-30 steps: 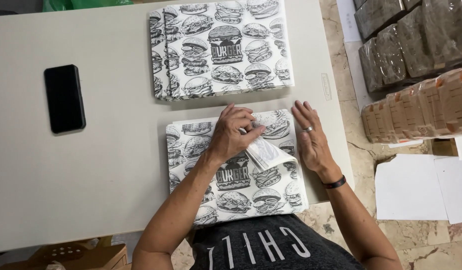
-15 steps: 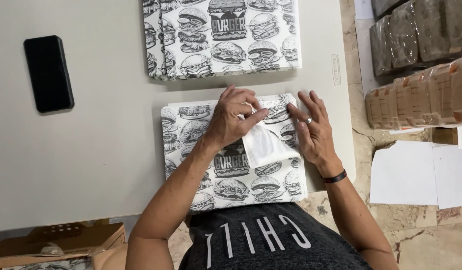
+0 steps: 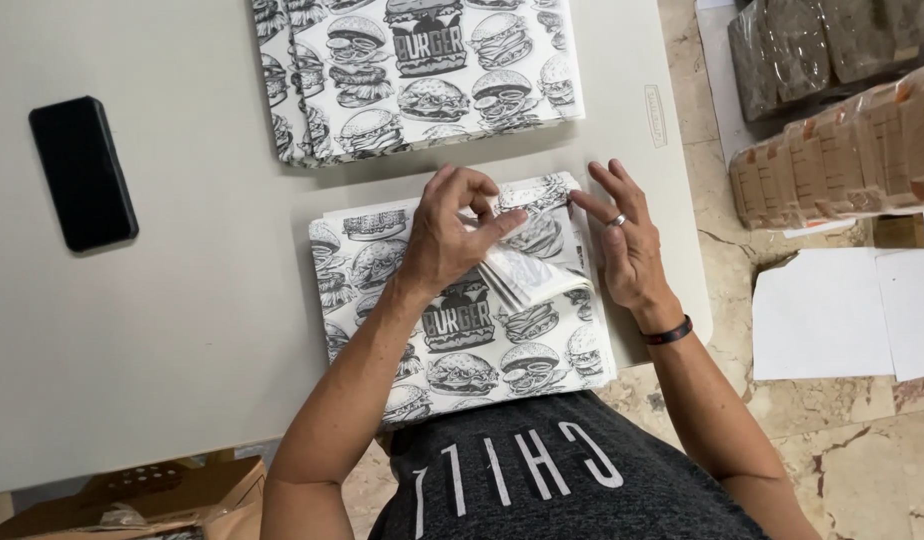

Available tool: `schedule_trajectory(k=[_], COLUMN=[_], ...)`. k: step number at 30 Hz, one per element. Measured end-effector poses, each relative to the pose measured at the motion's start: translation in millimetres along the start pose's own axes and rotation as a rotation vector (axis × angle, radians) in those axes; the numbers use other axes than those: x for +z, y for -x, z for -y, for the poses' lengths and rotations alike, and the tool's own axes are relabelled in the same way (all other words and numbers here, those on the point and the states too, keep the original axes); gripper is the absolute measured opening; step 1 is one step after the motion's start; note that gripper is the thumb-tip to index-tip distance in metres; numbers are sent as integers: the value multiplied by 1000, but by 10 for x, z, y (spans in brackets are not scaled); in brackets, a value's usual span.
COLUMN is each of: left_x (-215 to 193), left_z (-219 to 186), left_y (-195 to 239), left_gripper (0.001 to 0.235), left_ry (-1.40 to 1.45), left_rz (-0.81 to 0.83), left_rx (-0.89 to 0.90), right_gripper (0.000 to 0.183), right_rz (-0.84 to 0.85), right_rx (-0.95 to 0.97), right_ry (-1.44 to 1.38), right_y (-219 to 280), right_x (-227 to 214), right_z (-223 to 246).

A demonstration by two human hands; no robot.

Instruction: Folding the corners of printed paper burger wrappers and organizing them into stacks on a table.

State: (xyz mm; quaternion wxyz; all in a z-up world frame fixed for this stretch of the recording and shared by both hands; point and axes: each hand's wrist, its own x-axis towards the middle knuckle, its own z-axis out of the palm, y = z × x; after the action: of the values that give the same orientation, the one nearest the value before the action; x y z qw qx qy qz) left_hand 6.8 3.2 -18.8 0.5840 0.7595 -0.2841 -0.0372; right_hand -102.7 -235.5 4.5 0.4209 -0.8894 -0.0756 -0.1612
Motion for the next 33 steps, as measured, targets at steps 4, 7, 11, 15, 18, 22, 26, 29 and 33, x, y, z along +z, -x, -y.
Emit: schedule_trajectory(k=[4,7,11,15,18,22,26,29,33], left_x=[9,-25,18,18,39,0,0,-8,-46], left_z=[-80,-166,-178,-103,-49,-53,-56,-95,-244], left_y=[-47,-48,-43,-36,-3,-15,-22,-52,-70], left_gripper=[46,48,44,45,45,37,36,47,47], left_ry=[-49,-117,-181,-155,-114,-75,0,-63,-145], left_rz=[-15,2,32,17,-15,-19,15,17,26], left_rx=[54,103,49,49,80,74,12,57,54], right_gripper=[52,49,52,58,59,59,54,52,55], right_rz=[5,16,76,132,52,-9,8,30,91], right_rx=[-26,-43,-33,-14,-3,10,1,-18,5], right_ry=[108,138,184,170,10,-25,46,94,128], right_y=[2,15,21,-6,-29,-8,-18,-21,-33], right_x=[58,84,55,57,25,-8,30,42,45], right_z=[-60,-57,-26,-22,22,6,25,-21,29])
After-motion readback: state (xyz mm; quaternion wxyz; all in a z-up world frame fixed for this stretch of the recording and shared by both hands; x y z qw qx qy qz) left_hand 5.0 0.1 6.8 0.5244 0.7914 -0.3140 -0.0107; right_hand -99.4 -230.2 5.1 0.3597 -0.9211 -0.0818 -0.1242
